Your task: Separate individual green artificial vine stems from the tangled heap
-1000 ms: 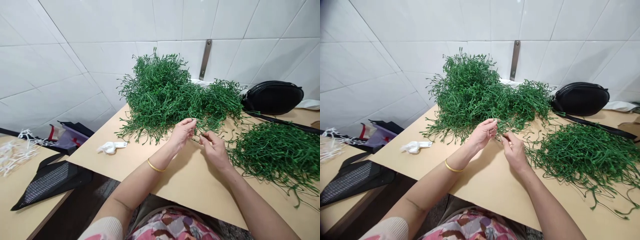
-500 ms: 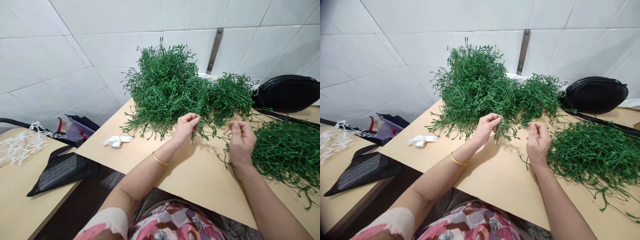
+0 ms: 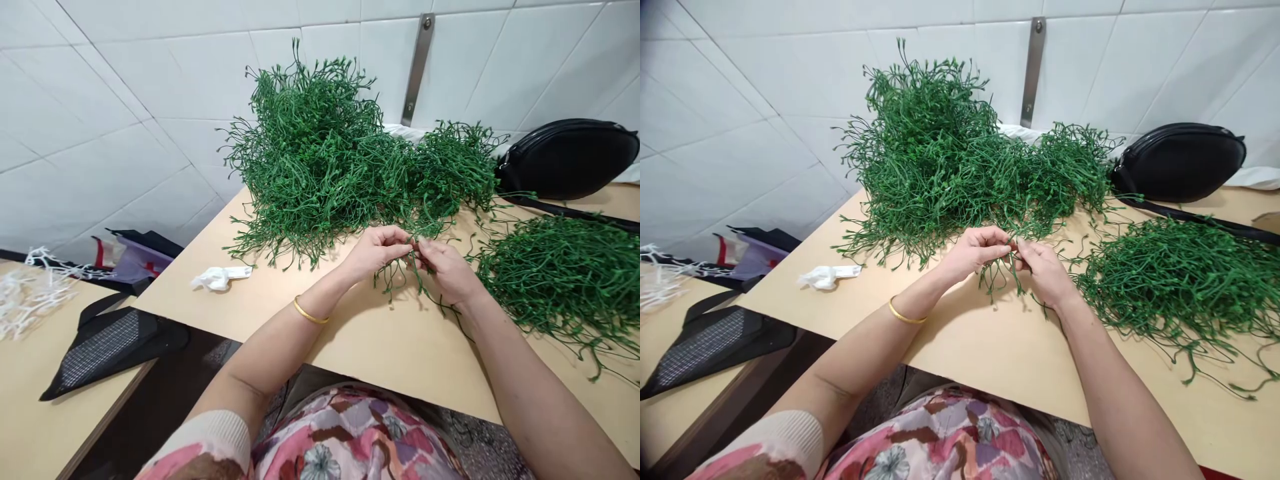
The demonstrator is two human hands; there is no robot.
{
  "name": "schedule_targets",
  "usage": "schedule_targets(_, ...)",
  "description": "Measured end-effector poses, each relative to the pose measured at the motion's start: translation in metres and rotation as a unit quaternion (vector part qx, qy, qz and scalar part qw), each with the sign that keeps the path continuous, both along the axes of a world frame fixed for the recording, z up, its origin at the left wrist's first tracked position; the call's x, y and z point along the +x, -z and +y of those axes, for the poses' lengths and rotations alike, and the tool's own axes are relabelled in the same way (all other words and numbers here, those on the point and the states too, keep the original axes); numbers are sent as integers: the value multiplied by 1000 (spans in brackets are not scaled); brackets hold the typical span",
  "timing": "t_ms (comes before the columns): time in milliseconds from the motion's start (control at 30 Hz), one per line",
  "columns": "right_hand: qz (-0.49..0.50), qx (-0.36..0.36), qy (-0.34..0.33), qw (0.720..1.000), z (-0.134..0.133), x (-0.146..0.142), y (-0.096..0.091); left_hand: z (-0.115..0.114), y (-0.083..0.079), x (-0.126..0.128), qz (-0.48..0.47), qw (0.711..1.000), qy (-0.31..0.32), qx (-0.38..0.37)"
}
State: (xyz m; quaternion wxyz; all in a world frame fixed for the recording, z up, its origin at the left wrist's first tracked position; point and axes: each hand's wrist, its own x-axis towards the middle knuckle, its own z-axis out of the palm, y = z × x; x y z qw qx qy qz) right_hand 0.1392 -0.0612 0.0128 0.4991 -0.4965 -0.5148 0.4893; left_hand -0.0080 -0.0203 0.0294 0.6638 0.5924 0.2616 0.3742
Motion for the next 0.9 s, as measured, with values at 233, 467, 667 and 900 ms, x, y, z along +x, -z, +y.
schedule_targets(233, -82, 34, 14, 996, 5, 8, 5, 10, 9, -3, 41, 998, 7, -44)
schedule_targets(467, -185, 61, -35, 980, 4, 14, 7, 11, 9, -2, 76, 997, 5, -30)
schedule_targets(667, -163, 43, -82, 982, 3, 12, 7, 13, 17, -1, 89, 996, -26, 15)
schedule_targets(900, -289, 55, -74, 953, -4, 17, 3, 14, 25, 2, 123, 991, 44, -41)
